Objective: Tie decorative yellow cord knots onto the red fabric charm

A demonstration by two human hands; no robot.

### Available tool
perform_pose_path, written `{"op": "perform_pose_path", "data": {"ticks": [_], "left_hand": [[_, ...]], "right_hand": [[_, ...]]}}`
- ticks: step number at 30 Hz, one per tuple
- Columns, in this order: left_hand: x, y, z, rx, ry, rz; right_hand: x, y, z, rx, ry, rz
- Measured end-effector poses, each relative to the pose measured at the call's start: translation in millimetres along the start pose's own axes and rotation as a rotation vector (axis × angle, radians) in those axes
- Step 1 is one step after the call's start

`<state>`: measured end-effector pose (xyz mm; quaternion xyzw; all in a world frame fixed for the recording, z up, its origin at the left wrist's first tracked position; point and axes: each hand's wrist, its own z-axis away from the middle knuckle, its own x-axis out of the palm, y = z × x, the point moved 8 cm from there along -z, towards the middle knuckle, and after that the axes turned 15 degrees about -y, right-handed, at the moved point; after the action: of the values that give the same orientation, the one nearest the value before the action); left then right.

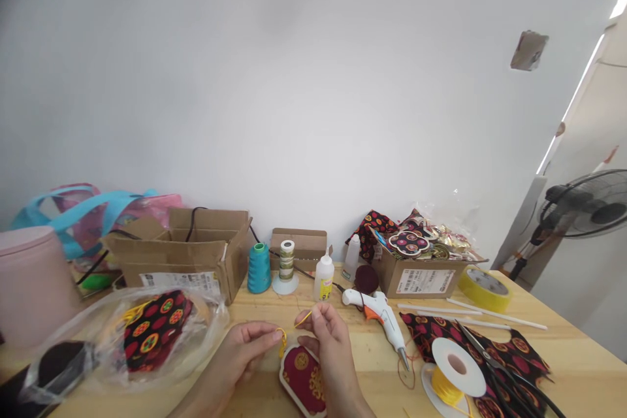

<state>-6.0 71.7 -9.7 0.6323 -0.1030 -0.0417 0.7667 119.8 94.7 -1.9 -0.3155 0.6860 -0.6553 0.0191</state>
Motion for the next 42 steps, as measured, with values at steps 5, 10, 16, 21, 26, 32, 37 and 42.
{"op": "perform_pose_path", "data": {"ticks": [5, 10, 16, 21, 26, 32, 37, 42], "left_hand": [[4.6, 11.7, -0.2, 0.141, -0.056, -0.166], [3.8, 7.2, 0.7, 0.079, -0.059, -0.224], [-2.7, 8.9, -0.2, 0.087, -0.056, -0.266], [-6.9, 10.9, 1.5, 0.049, -0.026, -0.286], [-5.9, 15.6, 3.7, 0.045, -0.055, -0.324], [-10.8, 15.8, 4.9, 0.035, -0.042, -0.337], [-11.8, 12.2, 3.1, 0.035, -0.081, -0.267], [-7.6, 9.9, 3.9, 0.017, -0.094, -0.215]], "right_hand": [[4.7, 3.6, -1.3, 0.002, -0.039, -0.102], [5.3, 4.4, -2.3, 0.036, -0.035, 0.009], [15.8, 16.2, -5.5, 0.097, -0.129, 0.15], [18.1, 15.3, -3.7, 0.1, -0.119, 0.217], [21.6, 14.8, 1.6, 0.173, -0.153, 0.43], [22.3, 12.5, 2.5, 0.173, -0.184, 0.571], [21.6, 18.6, 4.2, 0.193, -0.217, 0.652], [25.7, 2.8, 7.1, 0.076, -0.185, 0.9]]}}
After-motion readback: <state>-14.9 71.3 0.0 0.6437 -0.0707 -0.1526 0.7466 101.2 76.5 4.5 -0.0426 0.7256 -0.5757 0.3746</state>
